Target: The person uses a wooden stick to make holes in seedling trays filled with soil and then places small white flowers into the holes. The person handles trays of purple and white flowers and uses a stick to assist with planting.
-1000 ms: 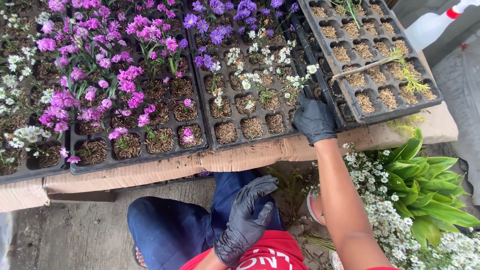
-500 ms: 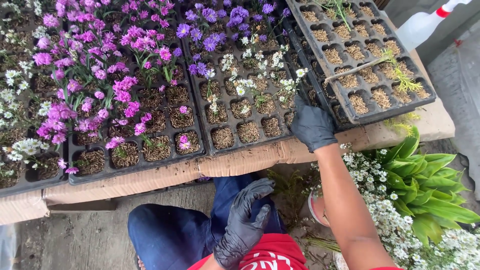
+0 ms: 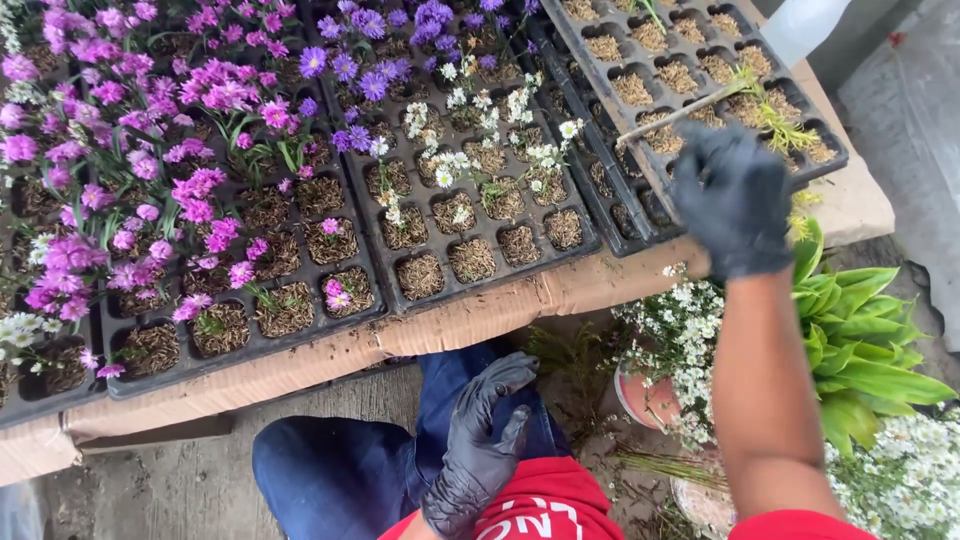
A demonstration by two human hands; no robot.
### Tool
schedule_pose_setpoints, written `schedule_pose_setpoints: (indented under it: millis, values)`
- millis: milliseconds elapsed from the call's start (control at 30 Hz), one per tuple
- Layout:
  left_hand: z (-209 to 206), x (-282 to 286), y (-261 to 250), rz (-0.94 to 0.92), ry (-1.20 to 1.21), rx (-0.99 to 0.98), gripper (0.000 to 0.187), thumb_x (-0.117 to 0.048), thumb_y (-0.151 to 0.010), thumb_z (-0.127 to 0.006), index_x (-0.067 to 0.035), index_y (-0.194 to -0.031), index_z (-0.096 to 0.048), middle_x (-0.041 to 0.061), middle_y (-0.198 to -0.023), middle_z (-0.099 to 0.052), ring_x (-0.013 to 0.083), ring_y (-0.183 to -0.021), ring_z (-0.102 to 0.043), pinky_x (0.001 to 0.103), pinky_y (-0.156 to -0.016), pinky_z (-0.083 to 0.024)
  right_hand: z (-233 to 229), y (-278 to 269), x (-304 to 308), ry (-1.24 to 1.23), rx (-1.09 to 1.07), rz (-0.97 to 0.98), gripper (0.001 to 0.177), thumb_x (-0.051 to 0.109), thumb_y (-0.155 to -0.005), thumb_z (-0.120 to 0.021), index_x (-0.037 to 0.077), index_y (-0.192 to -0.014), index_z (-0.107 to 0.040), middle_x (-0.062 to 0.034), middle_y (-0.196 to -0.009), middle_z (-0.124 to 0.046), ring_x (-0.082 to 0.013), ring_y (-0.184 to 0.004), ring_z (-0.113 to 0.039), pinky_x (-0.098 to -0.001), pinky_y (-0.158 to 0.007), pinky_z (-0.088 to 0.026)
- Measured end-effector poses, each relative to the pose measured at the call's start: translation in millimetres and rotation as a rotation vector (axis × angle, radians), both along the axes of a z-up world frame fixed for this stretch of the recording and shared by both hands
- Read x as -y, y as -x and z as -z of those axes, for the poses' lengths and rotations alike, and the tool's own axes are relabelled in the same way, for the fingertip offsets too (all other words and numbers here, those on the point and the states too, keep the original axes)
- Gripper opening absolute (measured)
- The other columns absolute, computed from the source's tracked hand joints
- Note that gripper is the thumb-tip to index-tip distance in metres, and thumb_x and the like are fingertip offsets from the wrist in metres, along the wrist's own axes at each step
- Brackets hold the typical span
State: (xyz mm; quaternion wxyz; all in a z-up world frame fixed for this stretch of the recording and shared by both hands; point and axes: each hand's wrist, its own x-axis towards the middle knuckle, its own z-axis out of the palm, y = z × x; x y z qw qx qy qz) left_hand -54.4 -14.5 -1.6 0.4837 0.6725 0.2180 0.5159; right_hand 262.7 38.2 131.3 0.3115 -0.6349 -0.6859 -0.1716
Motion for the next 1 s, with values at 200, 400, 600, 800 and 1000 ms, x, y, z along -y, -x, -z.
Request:
schedule_pose_setpoints:
  millis: [200, 400, 600, 800, 1000]
  values:
    - [-1.3, 0.8, -2.9, 0.007, -0.016, 0.017, 0.025, -0.022, -0.106, -0.050, -0.008, -0.119, -0.066, 0.013, -0.126, -0.072, 0.0311, -0.123, -0.070, 0.043, -0.109, -0.055, 23.5, -131.7, -36.8, 0.055, 0.285, 0.267, 0.041, 0.001, -0.098, -0.065, 0.009, -0.134, -0.083, -0.0227, -0.104, -0.077, -0.0360, -0.083, -0.071, -0.0499, -0.078, -0.063]
    - [2.4, 2.1, -1.6, 0.031, 0.015, -0.034, 0.026, -0.020, -0.103, -0.052, -0.010, -0.123, -0.065, 0.012, -0.129, -0.071, 0.0315, -0.126, -0.068, 0.044, -0.109, -0.054, 39.6, -176.9, -54.8, 0.301, 0.496, 0.383, 0.033, 0.016, -0.111, -0.061, 0.029, -0.131, -0.083, -0.0074, -0.094, -0.077, -0.0322, -0.068, -0.071, -0.0481, -0.051, -0.057]
    - [1.3, 3.2, -1.3, 0.041, 0.006, -0.009, 0.026, -0.027, -0.107, -0.051, -0.010, -0.121, -0.064, 0.011, -0.127, -0.072, 0.0324, -0.126, -0.068, 0.046, -0.110, -0.053, 23.6, -158.1, -61.1, 0.459, 0.352, 0.336, 0.048, 0.013, -0.125, -0.040, 0.000, -0.079, -0.044, -0.0116, -0.066, -0.043, -0.0256, -0.051, -0.037, -0.0426, -0.045, -0.038]
    - [-2.1, 3.8, -0.6, 0.035, 0.014, -0.025, 0.024, -0.021, -0.104, -0.053, -0.011, -0.123, -0.065, 0.011, -0.129, -0.071, 0.0311, -0.125, -0.068, 0.045, -0.109, -0.054, 18.5, -167.5, -57.1, -0.170, 0.652, 0.183, 0.009, 0.011, -0.110, -0.077, 0.014, -0.116, -0.083, -0.0061, -0.108, -0.081, -0.0214, -0.080, -0.076, -0.0367, -0.073, -0.068]
    - [0.4, 4.7, -0.2, 0.046, 0.014, -0.005, 0.025, -0.023, -0.106, -0.052, -0.011, -0.124, -0.064, 0.011, -0.128, -0.071, 0.0320, -0.125, -0.068, 0.047, -0.110, -0.053, 13.5, -166.0, -57.9, -0.282, 0.066, -0.079, 0.011, -0.016, -0.123, -0.075, -0.011, -0.114, -0.076, -0.0201, -0.102, -0.072, -0.0237, -0.074, -0.060, -0.0387, -0.066, -0.046]
